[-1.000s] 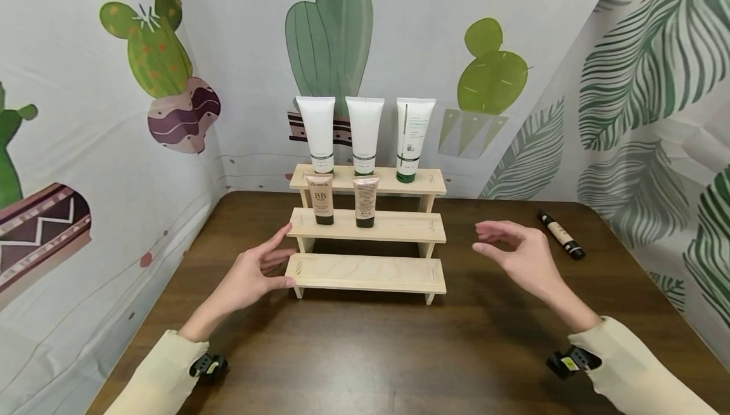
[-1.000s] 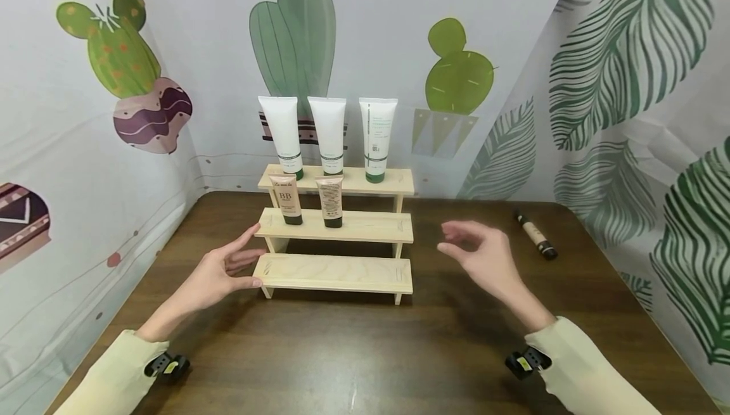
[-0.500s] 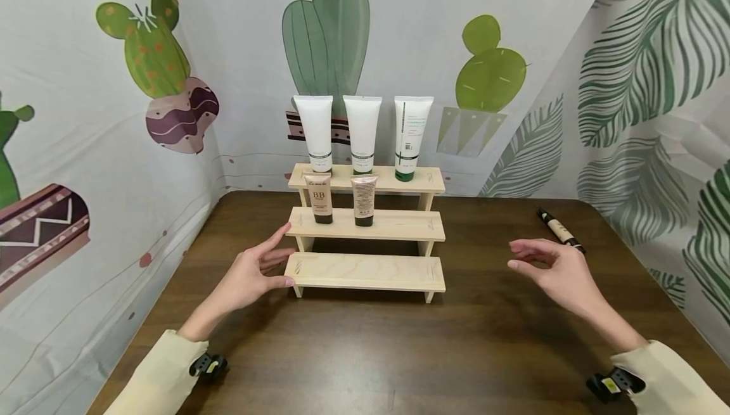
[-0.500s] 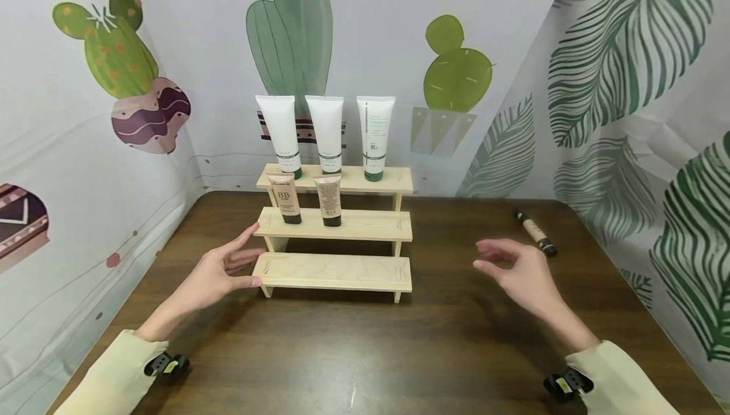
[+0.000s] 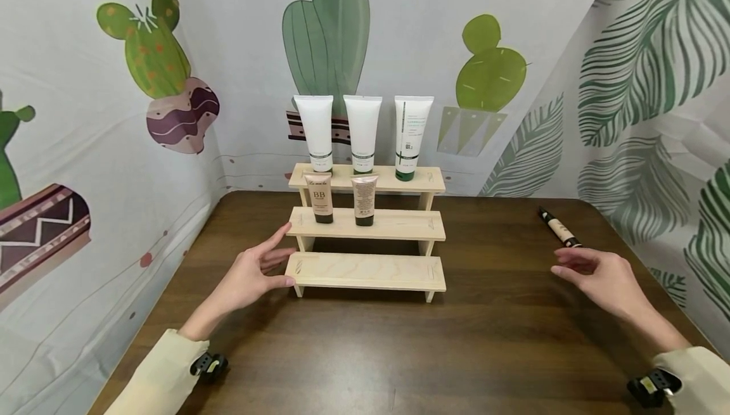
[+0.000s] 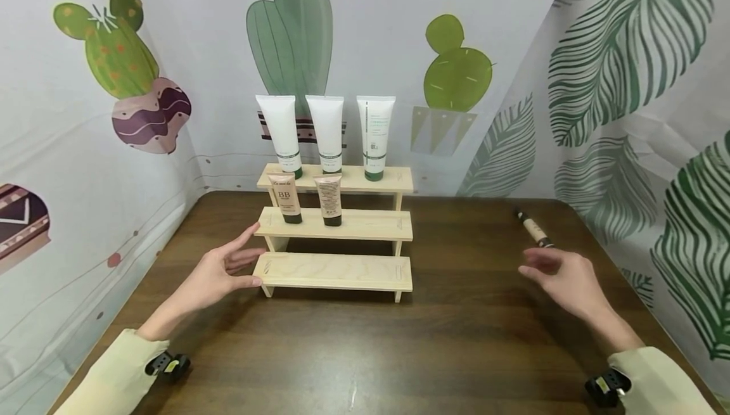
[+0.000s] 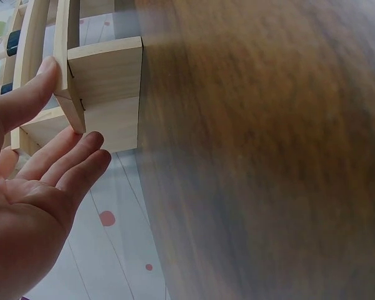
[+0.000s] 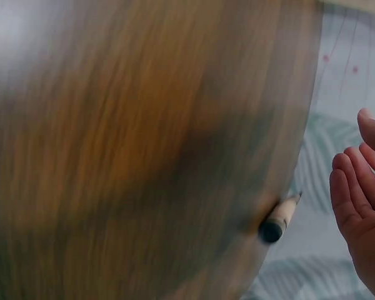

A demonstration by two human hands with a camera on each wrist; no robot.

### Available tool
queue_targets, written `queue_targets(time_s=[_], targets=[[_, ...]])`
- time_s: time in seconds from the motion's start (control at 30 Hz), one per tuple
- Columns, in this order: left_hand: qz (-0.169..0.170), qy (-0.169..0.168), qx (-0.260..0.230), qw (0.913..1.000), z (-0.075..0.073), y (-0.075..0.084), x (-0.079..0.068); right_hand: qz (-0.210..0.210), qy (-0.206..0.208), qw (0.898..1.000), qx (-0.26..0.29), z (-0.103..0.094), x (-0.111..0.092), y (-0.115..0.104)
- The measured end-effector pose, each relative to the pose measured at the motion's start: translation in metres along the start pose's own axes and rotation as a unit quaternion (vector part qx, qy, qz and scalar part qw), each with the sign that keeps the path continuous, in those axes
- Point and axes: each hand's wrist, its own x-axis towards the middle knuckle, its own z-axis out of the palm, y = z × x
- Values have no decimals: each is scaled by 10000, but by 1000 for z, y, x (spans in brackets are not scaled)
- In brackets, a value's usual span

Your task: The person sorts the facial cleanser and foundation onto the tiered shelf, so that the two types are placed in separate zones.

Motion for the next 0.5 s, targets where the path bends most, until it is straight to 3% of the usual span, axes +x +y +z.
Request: queue_targets(time_s=[0.5], targets=[[-15, -20, -43, 10000, 0, -2, 1, 411, -600, 9954, -627, -25, 29, 62]])
